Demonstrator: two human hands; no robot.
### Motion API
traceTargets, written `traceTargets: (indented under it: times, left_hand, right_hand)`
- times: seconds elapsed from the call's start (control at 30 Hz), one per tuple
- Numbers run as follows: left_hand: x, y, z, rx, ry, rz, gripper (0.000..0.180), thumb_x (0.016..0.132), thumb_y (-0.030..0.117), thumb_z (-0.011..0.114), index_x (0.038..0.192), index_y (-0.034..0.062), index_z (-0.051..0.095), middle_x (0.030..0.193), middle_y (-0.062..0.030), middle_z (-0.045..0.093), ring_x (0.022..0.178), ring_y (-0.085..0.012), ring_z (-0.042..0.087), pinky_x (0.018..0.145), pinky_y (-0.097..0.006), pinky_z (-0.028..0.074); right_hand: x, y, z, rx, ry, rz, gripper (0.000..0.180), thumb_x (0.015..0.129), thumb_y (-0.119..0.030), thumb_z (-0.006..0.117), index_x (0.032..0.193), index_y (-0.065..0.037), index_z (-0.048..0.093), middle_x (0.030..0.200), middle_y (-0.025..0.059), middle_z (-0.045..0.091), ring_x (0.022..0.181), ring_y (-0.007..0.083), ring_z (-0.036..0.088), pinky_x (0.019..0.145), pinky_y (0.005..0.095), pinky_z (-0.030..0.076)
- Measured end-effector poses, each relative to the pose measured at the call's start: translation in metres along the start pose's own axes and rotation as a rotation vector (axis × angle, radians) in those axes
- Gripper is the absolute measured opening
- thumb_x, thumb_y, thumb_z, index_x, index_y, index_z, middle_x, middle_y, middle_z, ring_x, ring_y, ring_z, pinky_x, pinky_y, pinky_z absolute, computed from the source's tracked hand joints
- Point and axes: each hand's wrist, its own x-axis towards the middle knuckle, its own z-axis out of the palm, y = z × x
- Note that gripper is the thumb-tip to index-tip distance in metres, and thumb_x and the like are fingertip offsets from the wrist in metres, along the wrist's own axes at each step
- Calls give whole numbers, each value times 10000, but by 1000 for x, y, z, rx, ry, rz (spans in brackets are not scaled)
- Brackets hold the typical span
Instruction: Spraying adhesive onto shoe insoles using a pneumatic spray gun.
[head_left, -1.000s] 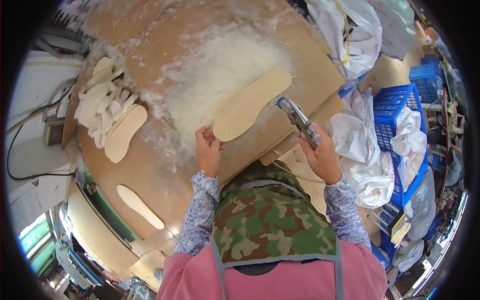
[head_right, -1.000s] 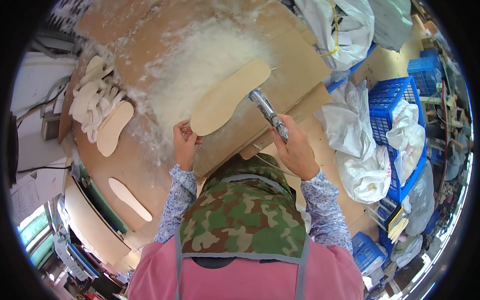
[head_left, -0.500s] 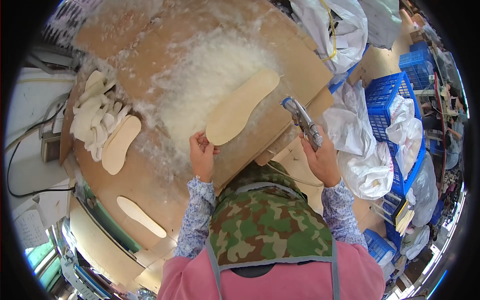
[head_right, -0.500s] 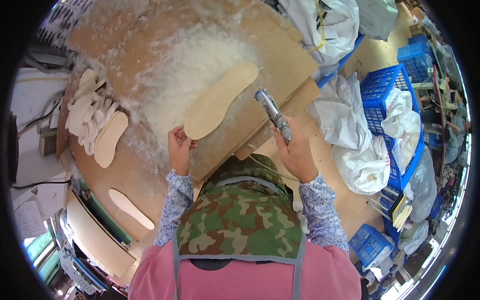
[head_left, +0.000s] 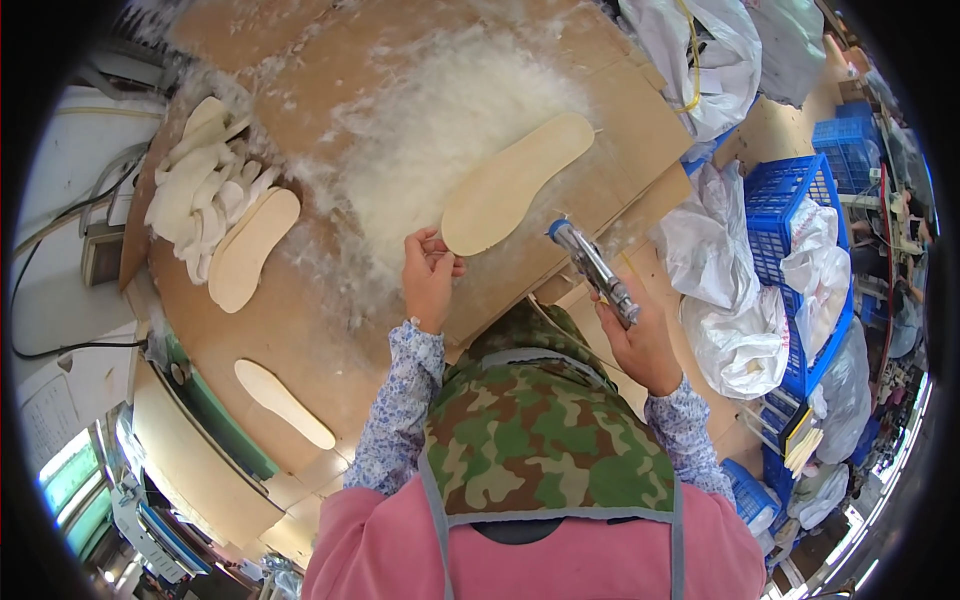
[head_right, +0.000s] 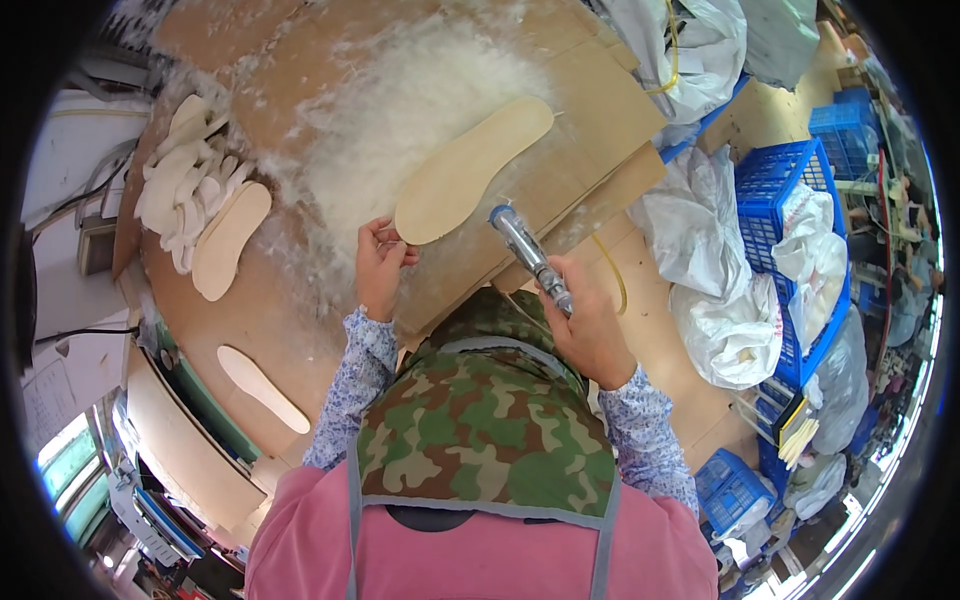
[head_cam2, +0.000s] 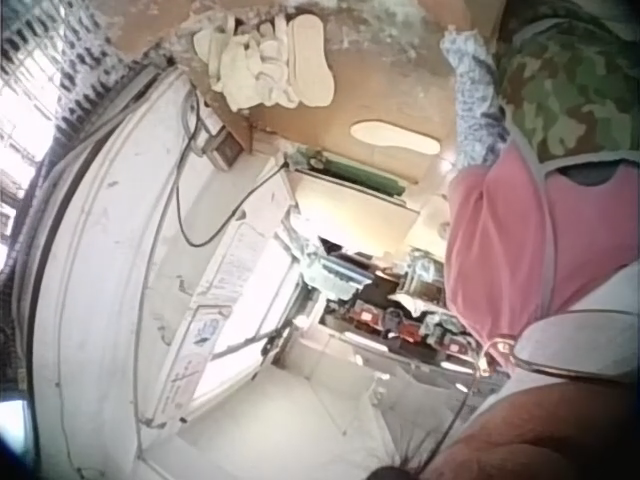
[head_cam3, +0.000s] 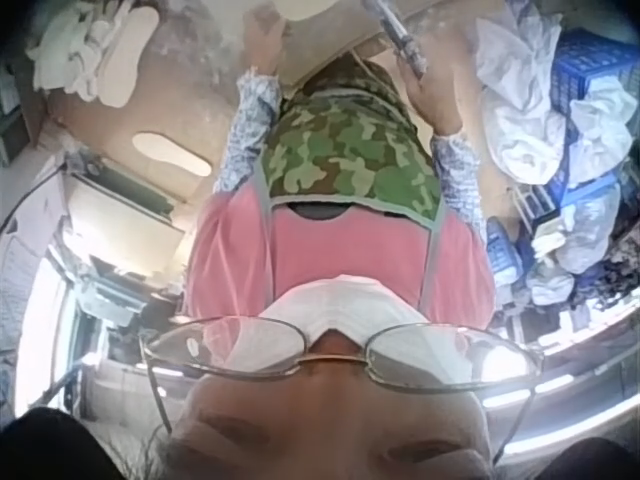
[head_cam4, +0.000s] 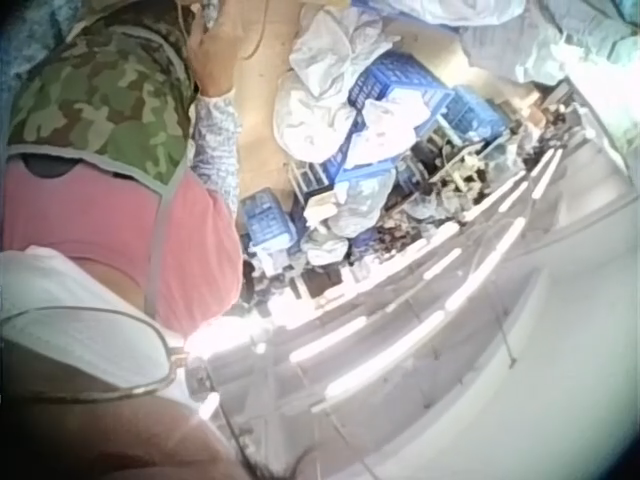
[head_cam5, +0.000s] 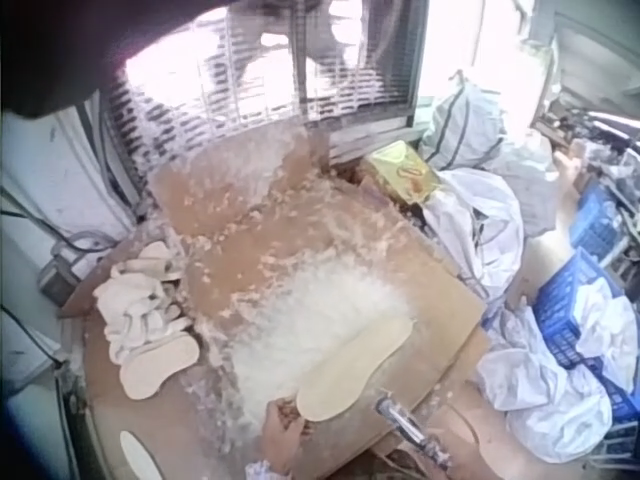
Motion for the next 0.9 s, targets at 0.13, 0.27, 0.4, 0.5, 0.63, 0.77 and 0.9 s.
traceTargets:
  times: [0.13,0.27,0.4,0.5,0.63,0.77,0.9]
  left_hand:
    - [-2,0,-1,1,-2,10,349,842,-54,465,1183,-50,392,972,-127,562,739,-149,599,623,-248,511]
    - [-1,-2,-2,-17,-8,6,352,835,-52,463,1181,-48,396,969,-123,560,736,-146,599,616,-246,513]
    - [-1,-5,-3,3,-17,8,359,834,-45,461,1187,-41,393,969,-117,554,734,-143,599,587,-242,511]
    - [-1,-4,-4,30,-25,-12,373,840,-44,465,1202,-34,377,1005,-123,538,737,-149,599,567,-235,508]
    - [-2,-3,-4,72,-17,-33,393,838,-39,468,1218,-32,364,1033,-125,521,713,-150,596,524,-225,495]
    - [-4,-1,-1,94,10,-19,368,830,-26,460,1192,-30,392,994,-117,538,664,-135,589,490,-238,497]
    - [-6,0,1,110,20,-18,380,828,-18,477,1198,-30,392,994,-107,529,658,-125,580,482,-226,482]
  right_hand:
    - [-10,-1,12,37,-35,-26,340,790,11,585,1118,0,497,922,196,582,840,369,576,719,380,461]
    - [-19,-6,17,15,-81,-34,385,762,19,592,1132,-2,488,952,210,574,867,385,567,730,395,459]
    - [-26,-14,20,-93,-61,-111,282,826,13,555,1105,-9,522,861,122,626,763,236,619,680,307,469]
    - [-30,-19,19,-39,-131,-84,285,822,3,571,1102,-8,521,873,142,619,788,263,623,693,319,469]
    - [-33,-21,18,-41,-120,-130,284,818,-6,584,1095,-9,522,879,163,611,803,310,619,689,331,471]
    - [-35,-13,8,-54,-109,-147,288,824,-2,574,1106,-12,519,888,162,615,793,312,622,678,327,475]
    - [-31,-9,-7,-98,-109,-20,300,831,-9,562,1128,-19,518,912,123,629,822,265,619,716,324,468]
